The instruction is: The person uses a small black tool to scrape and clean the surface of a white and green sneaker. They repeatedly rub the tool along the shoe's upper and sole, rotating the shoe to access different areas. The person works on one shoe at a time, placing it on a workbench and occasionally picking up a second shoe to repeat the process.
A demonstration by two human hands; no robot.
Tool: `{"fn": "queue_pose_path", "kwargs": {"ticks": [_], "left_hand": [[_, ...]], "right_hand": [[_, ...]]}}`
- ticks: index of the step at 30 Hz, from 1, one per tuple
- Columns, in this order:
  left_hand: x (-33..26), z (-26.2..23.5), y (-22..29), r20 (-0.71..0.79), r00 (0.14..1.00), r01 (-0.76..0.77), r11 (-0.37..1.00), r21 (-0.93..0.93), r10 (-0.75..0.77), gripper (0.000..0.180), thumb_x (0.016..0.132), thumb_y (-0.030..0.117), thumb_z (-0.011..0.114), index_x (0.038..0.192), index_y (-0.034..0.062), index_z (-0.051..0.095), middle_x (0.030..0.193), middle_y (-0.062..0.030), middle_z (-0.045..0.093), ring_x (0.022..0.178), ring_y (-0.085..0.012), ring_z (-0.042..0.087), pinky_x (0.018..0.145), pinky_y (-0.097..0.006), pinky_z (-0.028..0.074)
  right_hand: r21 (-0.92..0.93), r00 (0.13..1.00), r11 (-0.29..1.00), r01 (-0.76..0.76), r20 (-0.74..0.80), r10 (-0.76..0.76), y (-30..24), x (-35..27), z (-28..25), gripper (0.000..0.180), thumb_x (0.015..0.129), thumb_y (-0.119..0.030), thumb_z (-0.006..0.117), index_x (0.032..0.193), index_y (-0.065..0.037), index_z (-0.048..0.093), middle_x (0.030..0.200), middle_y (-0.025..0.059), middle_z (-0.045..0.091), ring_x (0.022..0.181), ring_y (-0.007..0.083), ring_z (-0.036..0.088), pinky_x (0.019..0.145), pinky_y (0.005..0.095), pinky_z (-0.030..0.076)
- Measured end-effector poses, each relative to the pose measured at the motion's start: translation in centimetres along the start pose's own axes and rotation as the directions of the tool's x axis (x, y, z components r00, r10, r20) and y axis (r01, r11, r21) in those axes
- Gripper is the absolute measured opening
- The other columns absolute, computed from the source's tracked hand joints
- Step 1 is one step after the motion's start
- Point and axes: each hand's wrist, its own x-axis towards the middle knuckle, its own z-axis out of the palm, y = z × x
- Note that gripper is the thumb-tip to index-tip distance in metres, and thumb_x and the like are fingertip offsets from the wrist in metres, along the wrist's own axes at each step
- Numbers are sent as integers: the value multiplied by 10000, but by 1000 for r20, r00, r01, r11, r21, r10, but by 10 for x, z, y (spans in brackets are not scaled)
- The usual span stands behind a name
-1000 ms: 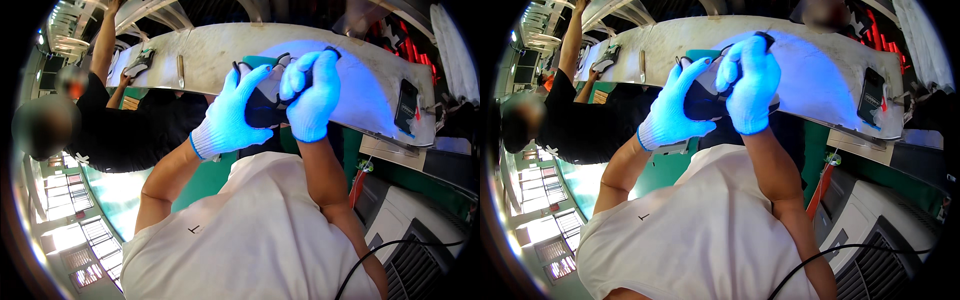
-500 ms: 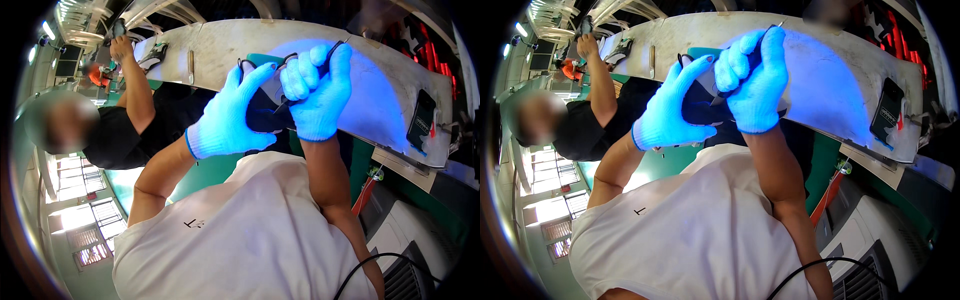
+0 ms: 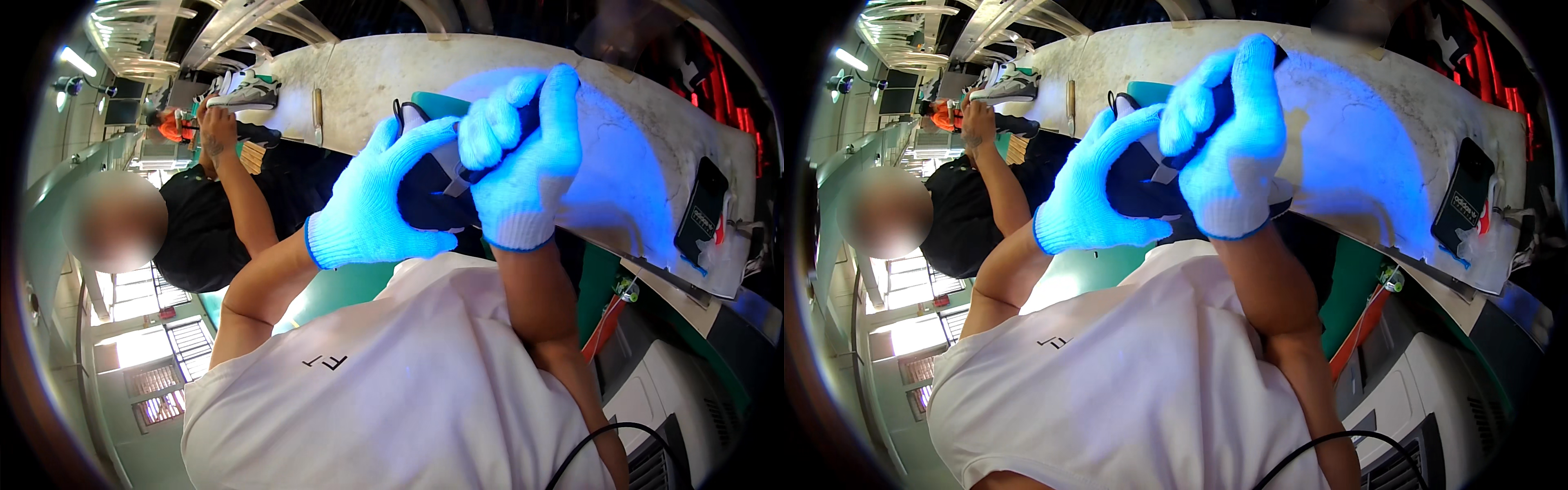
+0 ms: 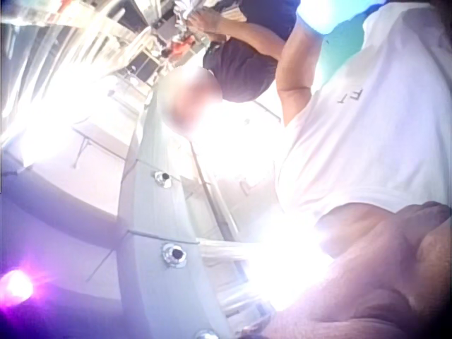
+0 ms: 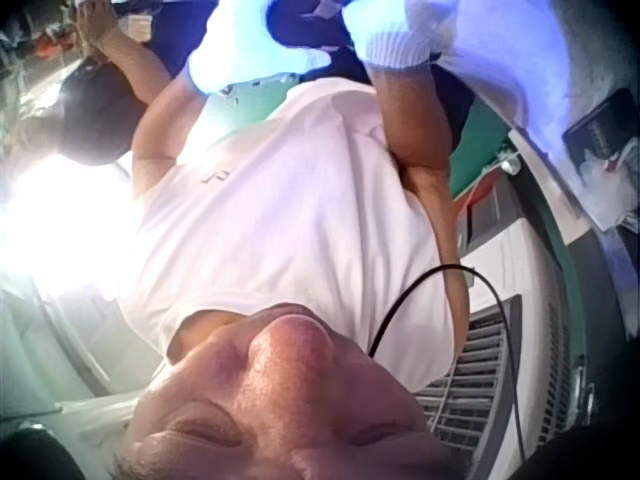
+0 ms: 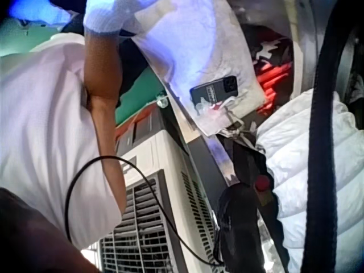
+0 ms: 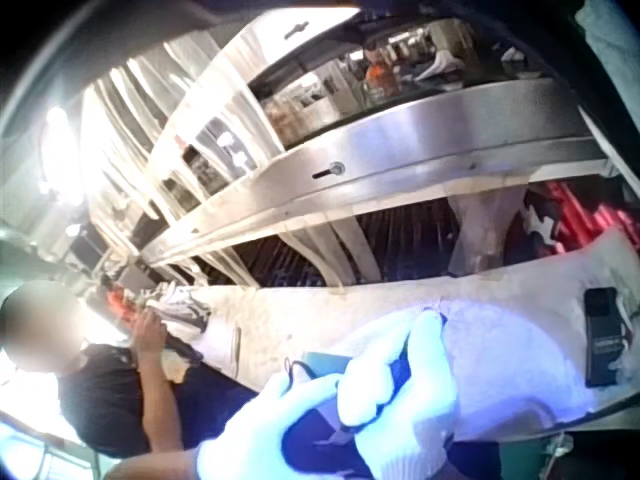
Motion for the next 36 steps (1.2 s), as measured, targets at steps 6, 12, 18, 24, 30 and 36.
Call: {"fn": "queue_pose_path", "kwargs": {"ticks": [6,12,18,24,30,36], "left_hand": [[5,-4,-7,6,1000,-21,1000,-11,21,1125,612,307,1033,1625,200,555,1359,-235,580,1216,-454,659,1073,-504,567],[-6,6,-32,-86,989,-131,984,-118,122,1166,602,445,1061,1630,176,578,1335,-226,592,1247,-439,637,1090,-494,546],[-24,20,-51,-104,984,-171,943,-286,147,1205,607,434,1104,1622,59,575,1515,-203,567,1419,-358,589,1217,-452,452],[-36,32,-67,-73,997,-43,879,-474,10,1107,658,207,1061,1630,55,556,1564,-175,559,1477,-323,561,1253,-445,430],[-39,39,-69,-54,991,61,781,-621,-121,1030,711,166,983,1633,36,543,1555,-154,562,1447,-292,564,1246,-433,435],[-35,37,-60,0,949,208,624,-753,-315,838,782,106,893,1569,30,617,1466,-114,593,1314,-248,635,1157,-394,528]], "right_hand": [[65,967,997,-41,252,23,0,8,-16,576,1195,-600,407,966,-128,643,673,35,531,532,196,514,508,352,454],[-46,973,999,-3,229,13,-10,-11,-35,527,1204,-561,415,984,-133,628,689,23,526,569,205,514,539,375,448],[-173,990,978,118,97,-103,1,-40,-40,523,1208,-559,399,1018,-129,628,714,32,529,595,217,514,548,393,468],[-236,989,964,124,112,-99,8,-39,-36,516,1212,-534,409,992,-116,615,697,40,525,593,221,515,552,387,476],[-269,986,948,168,52,-160,12,-39,-38,471,1217,-464,429,975,-97,595,682,52,535,565,218,513,546,388,484],[-242,975,965,98,217,-45,16,-33,-49,405,1186,-395,498,947,-79,583,681,52,533,546,210,493,506,369,435]]}}
